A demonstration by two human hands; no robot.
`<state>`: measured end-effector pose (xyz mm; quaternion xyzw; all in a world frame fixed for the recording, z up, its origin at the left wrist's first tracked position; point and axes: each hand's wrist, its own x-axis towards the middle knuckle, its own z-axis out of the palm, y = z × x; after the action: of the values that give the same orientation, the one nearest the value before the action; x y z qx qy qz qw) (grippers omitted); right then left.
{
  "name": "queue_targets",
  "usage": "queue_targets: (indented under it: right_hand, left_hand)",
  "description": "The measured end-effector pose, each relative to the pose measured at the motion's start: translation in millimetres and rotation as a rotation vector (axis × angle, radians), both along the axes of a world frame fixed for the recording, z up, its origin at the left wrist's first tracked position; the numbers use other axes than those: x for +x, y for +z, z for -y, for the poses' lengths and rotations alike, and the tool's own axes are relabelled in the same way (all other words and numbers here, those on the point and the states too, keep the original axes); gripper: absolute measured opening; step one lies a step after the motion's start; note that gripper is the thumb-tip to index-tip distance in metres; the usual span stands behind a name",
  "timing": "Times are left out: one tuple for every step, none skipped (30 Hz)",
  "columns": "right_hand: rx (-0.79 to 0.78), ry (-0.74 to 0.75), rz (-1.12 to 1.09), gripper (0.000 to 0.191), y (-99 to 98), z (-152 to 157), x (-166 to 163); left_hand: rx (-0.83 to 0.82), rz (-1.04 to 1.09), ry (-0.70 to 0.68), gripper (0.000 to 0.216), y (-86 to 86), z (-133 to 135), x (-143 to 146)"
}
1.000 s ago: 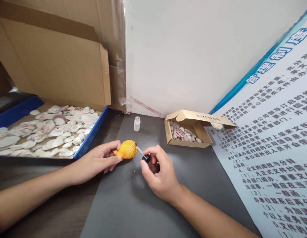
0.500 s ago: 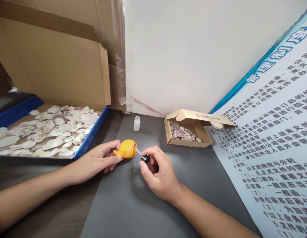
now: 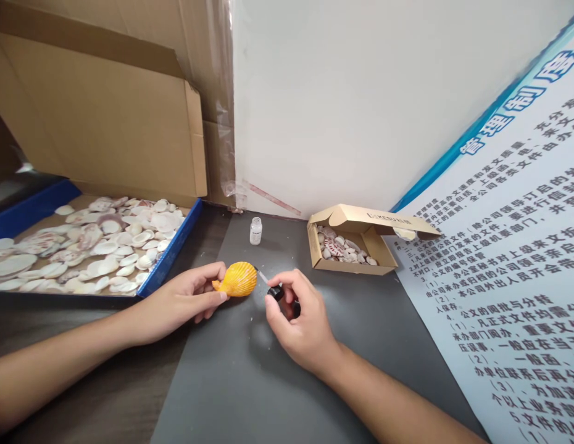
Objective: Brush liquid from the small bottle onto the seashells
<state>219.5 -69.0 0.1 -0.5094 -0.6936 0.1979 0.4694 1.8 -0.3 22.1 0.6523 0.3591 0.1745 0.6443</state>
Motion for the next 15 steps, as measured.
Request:
queue_targets:
  right_hand:
    - [0.011, 0.047, 0.006, 0.016, 0.4, 0.5, 0.6]
    - [0.021, 0.102, 0.014, 0.017, 0.9, 1.2, 1.2]
    - [0.03, 0.158, 0.021, 0.017, 1.2, 2.0, 1.9]
    - [0.034, 0.204, 0.026, 0.018, 1.5, 2.6, 2.5]
    - [0.033, 0.235, 0.027, 0.018, 1.7, 3.2, 3.0]
    - [0.029, 0.249, 0.024, 0.017, 1.7, 3.5, 3.4]
    - [0.022, 0.246, 0.02, 0.017, 1.5, 3.6, 3.5]
    - [0.016, 0.226, 0.014, 0.017, 1.3, 3.5, 3.4]
    - [0.011, 0.192, 0.007, 0.016, 1.0, 3.2, 3.2]
    - [0.006, 0.148, 0.001, 0.016, 0.6, 2.7, 2.8]
    - [0.002, 0.099, -0.005, 0.015, 0.2, 2.1, 2.3]
    - [-0.003, 0.049, -0.012, 0.014, -0.2, 1.4, 1.7]
    - [-0.009, 0.006, -0.02, 0.014, -0.6, 0.8, 1.2]
    - [-0.015, -0.024, -0.027, 0.013, -1.0, 0.2, 0.7]
    - [-0.02, -0.04, -0.031, 0.013, -1.4, -0.2, 0.3]
  left_hand:
    - [0.0, 0.0, 0.0, 0.022, -0.2, -0.1, -0.3]
    - [-0.001, 0.0, 0.0, 0.022, -0.5, -0.2, -0.6]
    - [-0.003, 0.0, 0.0, 0.022, -0.7, -0.3, -0.8]
    - [-0.006, 0.001, 0.002, 0.022, -0.9, -0.5, -0.9]
    - [-0.008, 0.0, 0.004, 0.022, -1.1, -0.6, -0.9]
    - [-0.008, -0.001, 0.007, 0.023, -1.3, -0.8, -0.7]
    - [-0.007, -0.004, 0.011, 0.023, -1.4, -0.9, -0.5]
    - [-0.006, -0.005, 0.013, 0.023, -1.4, -1.0, -0.2]
    - [-0.002, -0.007, 0.014, 0.023, -1.5, -1.0, 0.2]
    - [0.002, -0.008, 0.014, 0.023, -1.5, -1.0, 0.5]
    - [0.005, -0.008, 0.012, 0.023, -1.5, -0.9, 0.7]
    - [0.007, -0.006, 0.012, 0.022, -1.5, -0.9, 0.9]
    - [0.007, -0.004, 0.012, 0.023, -1.6, -0.8, 0.9]
    - [0.006, -0.001, 0.013, 0.023, -1.8, -0.8, 0.9]
    - [0.005, 0.0, 0.014, 0.023, -1.9, -0.7, 0.7]
